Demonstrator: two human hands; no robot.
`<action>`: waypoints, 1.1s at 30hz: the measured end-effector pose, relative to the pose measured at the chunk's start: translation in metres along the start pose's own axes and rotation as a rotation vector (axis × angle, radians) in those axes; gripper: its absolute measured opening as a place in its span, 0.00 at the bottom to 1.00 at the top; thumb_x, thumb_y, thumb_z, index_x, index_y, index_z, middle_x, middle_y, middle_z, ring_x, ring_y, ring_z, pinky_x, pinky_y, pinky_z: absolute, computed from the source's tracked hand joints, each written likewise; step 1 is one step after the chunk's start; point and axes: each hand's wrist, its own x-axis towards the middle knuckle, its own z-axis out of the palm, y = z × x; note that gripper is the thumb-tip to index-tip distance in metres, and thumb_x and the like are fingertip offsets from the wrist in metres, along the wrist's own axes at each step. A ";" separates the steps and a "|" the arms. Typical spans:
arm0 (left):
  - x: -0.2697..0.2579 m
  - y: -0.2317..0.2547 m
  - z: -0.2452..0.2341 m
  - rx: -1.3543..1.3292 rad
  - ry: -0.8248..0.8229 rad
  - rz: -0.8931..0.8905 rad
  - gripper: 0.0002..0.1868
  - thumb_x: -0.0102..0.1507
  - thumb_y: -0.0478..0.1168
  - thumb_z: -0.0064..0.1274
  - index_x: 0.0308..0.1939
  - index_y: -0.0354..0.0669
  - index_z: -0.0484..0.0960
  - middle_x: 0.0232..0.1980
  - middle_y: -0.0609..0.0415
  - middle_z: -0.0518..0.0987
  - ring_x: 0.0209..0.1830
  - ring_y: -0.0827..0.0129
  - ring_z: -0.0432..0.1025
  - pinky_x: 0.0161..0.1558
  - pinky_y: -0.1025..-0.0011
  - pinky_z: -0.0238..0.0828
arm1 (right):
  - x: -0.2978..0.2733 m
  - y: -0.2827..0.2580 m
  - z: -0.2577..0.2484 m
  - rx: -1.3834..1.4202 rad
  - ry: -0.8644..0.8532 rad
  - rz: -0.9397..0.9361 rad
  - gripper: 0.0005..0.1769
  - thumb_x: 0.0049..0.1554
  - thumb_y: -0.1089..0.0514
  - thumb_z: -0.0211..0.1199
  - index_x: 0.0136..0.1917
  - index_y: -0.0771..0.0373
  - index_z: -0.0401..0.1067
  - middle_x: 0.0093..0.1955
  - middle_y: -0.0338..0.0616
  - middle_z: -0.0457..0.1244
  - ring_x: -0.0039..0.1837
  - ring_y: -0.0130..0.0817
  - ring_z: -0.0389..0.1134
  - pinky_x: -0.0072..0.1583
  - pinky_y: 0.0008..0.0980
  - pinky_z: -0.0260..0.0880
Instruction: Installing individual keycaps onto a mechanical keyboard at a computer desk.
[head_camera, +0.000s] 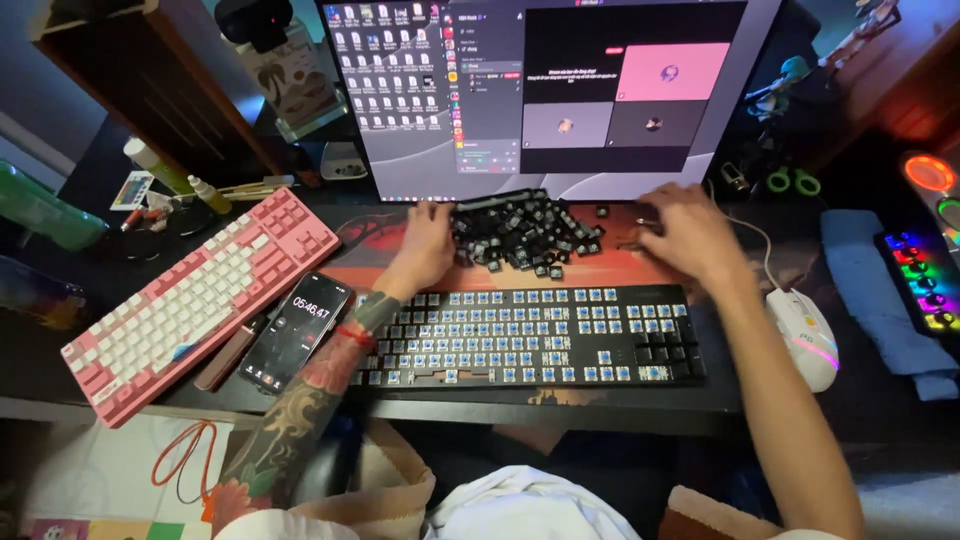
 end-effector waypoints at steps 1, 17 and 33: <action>-0.001 0.014 -0.011 0.002 0.004 0.004 0.40 0.63 0.32 0.67 0.81 0.35 0.75 0.70 0.28 0.75 0.70 0.24 0.73 0.75 0.41 0.72 | 0.003 -0.009 0.003 -0.001 0.006 0.001 0.34 0.65 0.45 0.77 0.82 0.55 0.83 0.80 0.53 0.73 0.82 0.66 0.71 0.78 0.64 0.76; -0.057 0.119 -0.140 -0.352 -0.478 0.057 0.20 0.75 0.38 0.45 0.59 0.47 0.94 0.62 0.43 0.92 0.68 0.44 0.83 0.71 0.43 0.79 | -0.097 -0.023 -0.039 0.239 0.110 -0.127 0.26 0.73 0.51 0.67 0.81 0.60 0.81 0.76 0.54 0.74 0.81 0.57 0.72 0.80 0.56 0.69; -0.055 0.189 -0.143 -0.219 -0.546 0.166 0.24 0.85 0.50 0.36 0.65 0.44 0.88 0.65 0.48 0.87 0.58 0.58 0.84 0.56 0.56 0.87 | -0.238 0.060 0.030 0.004 0.515 0.276 0.40 0.69 0.55 0.73 0.92 0.62 0.79 0.87 0.61 0.66 0.84 0.63 0.70 0.71 0.67 0.77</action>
